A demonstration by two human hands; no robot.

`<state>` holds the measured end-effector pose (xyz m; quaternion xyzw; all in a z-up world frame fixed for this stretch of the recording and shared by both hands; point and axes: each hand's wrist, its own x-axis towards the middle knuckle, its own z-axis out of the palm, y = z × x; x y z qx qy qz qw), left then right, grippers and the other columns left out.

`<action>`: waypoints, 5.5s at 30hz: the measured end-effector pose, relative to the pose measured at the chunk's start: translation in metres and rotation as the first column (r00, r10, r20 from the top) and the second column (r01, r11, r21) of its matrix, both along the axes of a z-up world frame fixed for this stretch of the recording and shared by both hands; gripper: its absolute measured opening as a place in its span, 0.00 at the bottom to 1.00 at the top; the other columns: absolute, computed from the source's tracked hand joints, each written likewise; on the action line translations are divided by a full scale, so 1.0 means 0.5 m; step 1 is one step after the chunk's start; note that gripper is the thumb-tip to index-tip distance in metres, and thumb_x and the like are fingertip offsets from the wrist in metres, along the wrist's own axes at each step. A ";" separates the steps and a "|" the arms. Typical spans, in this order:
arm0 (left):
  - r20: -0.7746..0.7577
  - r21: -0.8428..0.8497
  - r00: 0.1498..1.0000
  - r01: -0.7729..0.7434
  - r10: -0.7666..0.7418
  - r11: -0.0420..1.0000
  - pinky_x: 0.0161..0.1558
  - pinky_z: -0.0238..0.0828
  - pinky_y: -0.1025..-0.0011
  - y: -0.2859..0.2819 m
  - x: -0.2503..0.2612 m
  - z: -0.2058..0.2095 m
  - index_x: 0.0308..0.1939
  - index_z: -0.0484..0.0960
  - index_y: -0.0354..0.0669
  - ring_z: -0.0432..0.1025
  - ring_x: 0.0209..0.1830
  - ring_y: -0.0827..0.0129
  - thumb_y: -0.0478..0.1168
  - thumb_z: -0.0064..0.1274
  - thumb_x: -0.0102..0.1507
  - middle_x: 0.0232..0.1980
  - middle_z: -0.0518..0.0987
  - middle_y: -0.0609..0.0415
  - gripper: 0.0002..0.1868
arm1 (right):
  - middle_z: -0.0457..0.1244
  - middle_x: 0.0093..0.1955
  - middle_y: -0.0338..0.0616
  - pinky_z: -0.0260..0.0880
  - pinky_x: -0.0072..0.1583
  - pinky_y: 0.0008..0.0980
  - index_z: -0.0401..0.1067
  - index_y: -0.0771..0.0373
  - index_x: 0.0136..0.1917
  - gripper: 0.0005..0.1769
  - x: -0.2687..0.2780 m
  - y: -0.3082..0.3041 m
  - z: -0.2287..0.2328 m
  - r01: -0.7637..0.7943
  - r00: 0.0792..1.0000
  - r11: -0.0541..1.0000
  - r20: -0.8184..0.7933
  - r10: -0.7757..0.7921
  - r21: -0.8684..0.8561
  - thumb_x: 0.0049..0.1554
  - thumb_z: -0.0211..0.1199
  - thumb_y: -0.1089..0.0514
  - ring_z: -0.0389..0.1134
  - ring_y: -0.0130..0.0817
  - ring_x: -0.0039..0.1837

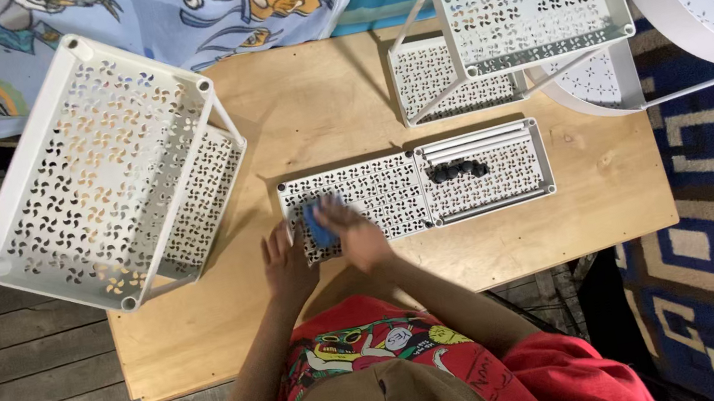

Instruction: The person assembles a white plastic shelving unit by inserting metal rods into perforated panels, attaching black feet, and wiping the panels with a blue cloth. The person handles multiple panels and rods, then cleans the assembled sections.

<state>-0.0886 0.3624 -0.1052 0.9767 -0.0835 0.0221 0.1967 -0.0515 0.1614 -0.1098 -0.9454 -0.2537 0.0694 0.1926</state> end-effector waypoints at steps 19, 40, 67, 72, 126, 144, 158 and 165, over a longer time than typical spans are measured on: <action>-0.414 0.171 0.904 0.191 -0.105 0.967 0.76 0.37 0.38 -0.030 0.114 -0.043 0.82 0.40 0.47 0.32 0.86 0.67 0.73 0.70 0.39 0.86 0.36 0.58 0.80 | 0.48 0.83 0.47 0.56 0.76 0.46 0.56 0.57 0.79 0.37 -0.106 -0.050 -0.063 -0.037 0.995 0.999 0.096 0.038 -0.010 0.57 0.53 0.63 0.51 0.46 0.82; -0.460 0.171 0.866 0.301 -0.194 0.938 0.80 0.29 0.50 -0.119 0.128 -0.038 0.82 0.36 0.46 0.29 0.86 0.59 0.72 0.71 0.40 0.86 0.31 0.51 0.81 | 0.43 0.86 0.42 0.58 0.75 0.39 0.51 0.49 0.83 0.41 0.010 -0.094 -0.078 0.113 0.986 0.990 0.134 -0.101 -0.082 0.58 0.53 0.66 0.48 0.46 0.84; -0.477 0.139 0.860 0.279 -0.183 0.950 0.81 0.27 0.51 -0.119 0.122 -0.035 0.82 0.33 0.53 0.26 0.86 0.62 0.72 0.72 0.38 0.86 0.29 0.54 0.83 | 0.42 0.86 0.43 0.51 0.80 0.40 0.48 0.53 0.84 0.40 -0.017 -0.171 -0.047 0.049 0.979 0.995 0.203 -0.030 -0.090 0.60 0.47 0.66 0.46 0.39 0.85; -0.444 0.122 0.873 0.282 -0.202 0.952 0.81 0.24 0.50 -0.119 0.118 -0.043 0.82 0.32 0.52 0.25 0.86 0.62 0.70 0.72 0.39 0.86 0.27 0.52 0.82 | 0.48 0.83 0.46 0.52 0.78 0.42 0.55 0.51 0.80 0.36 -0.085 -0.197 -0.015 -0.008 0.994 0.999 0.107 0.012 -0.038 0.59 0.48 0.66 0.54 0.40 0.81; -0.290 0.065 0.956 0.055 -0.033 0.996 0.78 0.35 0.44 -0.054 0.046 -0.044 0.79 0.47 0.33 0.36 0.85 0.53 0.74 0.67 0.40 0.84 0.43 0.39 0.77 | 0.54 0.81 0.39 0.59 0.77 0.44 0.67 0.47 0.74 0.40 0.121 0.025 0.028 -0.048 0.948 0.993 0.317 0.012 0.106 0.50 0.57 0.71 0.53 0.45 0.82; -0.424 0.238 0.904 0.056 0.052 0.970 0.73 0.45 0.32 -0.059 0.058 0.000 0.82 0.35 0.45 0.32 0.86 0.66 0.79 0.62 0.41 0.86 0.33 0.54 0.81 | 0.41 0.87 0.34 0.50 0.81 0.39 0.51 0.44 0.83 0.44 0.127 -0.119 -0.101 -0.007 0.923 0.989 0.380 0.063 -0.146 0.58 0.52 0.70 0.42 0.38 0.86; -0.349 0.246 0.937 0.079 0.012 0.966 0.71 0.46 0.31 -0.052 0.049 -0.045 0.81 0.38 0.42 0.32 0.86 0.62 0.82 0.58 0.42 0.86 0.32 0.52 0.79 | 0.52 0.82 0.37 0.52 0.79 0.46 0.62 0.50 0.78 0.41 0.096 -0.303 0.002 0.261 0.939 0.958 0.262 -0.223 -0.120 0.51 0.56 0.68 0.52 0.40 0.83; -0.309 0.272 0.949 0.029 0.059 0.962 0.68 0.49 0.28 -0.064 0.042 -0.019 0.82 0.42 0.42 0.38 0.86 0.67 0.80 0.61 0.38 0.86 0.39 0.55 0.80 | 0.53 0.82 0.39 0.53 0.79 0.48 0.62 0.53 0.78 0.41 0.055 -0.321 -0.030 0.239 0.955 0.960 0.213 -0.205 -0.143 0.51 0.57 0.68 0.55 0.44 0.81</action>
